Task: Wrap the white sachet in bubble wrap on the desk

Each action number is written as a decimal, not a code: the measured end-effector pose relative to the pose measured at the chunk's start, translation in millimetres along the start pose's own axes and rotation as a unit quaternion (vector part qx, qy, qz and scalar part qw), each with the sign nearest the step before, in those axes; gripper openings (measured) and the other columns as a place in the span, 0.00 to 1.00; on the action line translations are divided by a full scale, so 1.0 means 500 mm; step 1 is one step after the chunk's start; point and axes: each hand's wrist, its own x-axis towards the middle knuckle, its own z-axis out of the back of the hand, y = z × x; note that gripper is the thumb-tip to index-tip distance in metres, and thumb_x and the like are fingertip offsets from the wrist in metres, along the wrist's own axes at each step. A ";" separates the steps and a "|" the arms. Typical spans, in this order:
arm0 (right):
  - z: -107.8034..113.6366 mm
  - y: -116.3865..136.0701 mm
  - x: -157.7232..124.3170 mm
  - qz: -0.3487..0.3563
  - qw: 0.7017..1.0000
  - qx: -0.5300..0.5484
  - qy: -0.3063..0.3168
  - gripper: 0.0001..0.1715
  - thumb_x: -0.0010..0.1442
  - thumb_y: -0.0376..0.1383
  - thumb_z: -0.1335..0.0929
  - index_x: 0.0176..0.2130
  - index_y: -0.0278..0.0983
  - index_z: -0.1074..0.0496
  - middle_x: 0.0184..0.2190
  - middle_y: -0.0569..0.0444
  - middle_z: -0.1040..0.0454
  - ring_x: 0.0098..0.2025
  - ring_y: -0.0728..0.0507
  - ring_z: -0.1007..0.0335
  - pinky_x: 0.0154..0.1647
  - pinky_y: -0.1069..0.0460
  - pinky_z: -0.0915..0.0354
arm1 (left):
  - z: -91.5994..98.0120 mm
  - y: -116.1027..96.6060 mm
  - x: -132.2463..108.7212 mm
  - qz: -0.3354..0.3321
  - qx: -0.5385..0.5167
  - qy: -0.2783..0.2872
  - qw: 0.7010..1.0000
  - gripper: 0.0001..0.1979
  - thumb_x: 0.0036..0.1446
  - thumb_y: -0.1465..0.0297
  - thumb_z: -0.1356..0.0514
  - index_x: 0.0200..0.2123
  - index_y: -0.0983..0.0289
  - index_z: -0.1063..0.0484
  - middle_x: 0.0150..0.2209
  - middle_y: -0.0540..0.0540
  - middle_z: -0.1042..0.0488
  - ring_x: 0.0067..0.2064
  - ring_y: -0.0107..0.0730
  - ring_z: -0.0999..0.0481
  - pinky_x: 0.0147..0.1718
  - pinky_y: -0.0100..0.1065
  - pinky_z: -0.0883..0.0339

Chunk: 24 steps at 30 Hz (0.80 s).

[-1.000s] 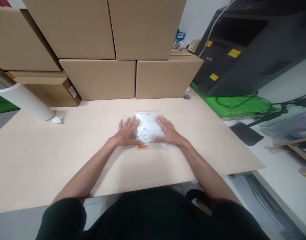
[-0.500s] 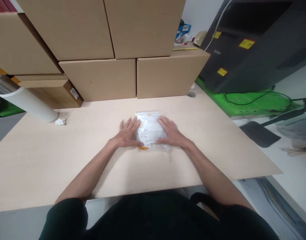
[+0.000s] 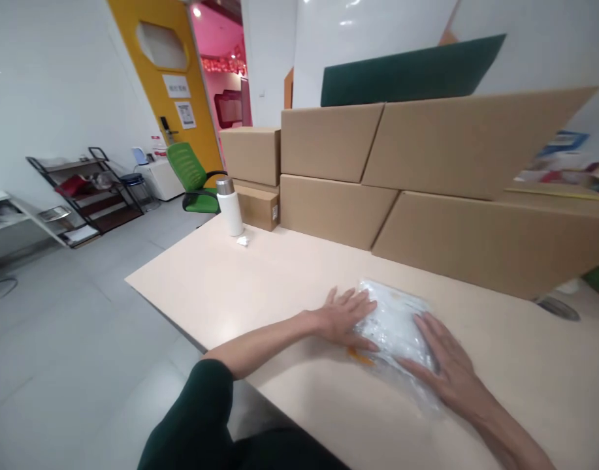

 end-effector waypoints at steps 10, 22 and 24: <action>0.014 0.018 0.000 -0.023 0.998 0.051 -0.006 0.49 0.56 0.63 0.37 0.65 0.39 0.40 0.69 0.40 0.44 0.70 0.27 0.50 0.68 0.31 0.48 | -0.018 -0.010 -0.024 0.002 -0.051 -0.015 0.999 0.50 0.61 0.43 0.50 0.73 0.66 0.66 0.74 0.63 0.72 0.73 0.52 0.75 0.67 0.59 0.79; 0.034 0.067 -0.007 -0.253 0.935 0.237 -0.072 0.50 0.59 0.60 0.34 0.70 0.44 0.50 0.67 0.40 0.39 0.67 0.29 0.42 0.67 0.32 0.45 | -0.037 0.010 -0.012 0.025 -0.072 -0.064 0.995 0.48 0.61 0.48 0.45 0.72 0.67 0.62 0.73 0.70 0.68 0.74 0.52 0.71 0.67 0.59 0.77; 0.034 0.072 -0.002 -0.249 0.913 0.312 -0.087 0.49 0.57 0.58 0.31 0.69 0.44 0.47 0.68 0.41 0.40 0.69 0.33 0.44 0.67 0.37 0.43 | -0.039 0.016 -0.007 -0.001 -0.111 -0.066 0.992 0.48 0.60 0.48 0.44 0.72 0.67 0.61 0.73 0.68 0.64 0.74 0.49 0.72 0.68 0.57 0.76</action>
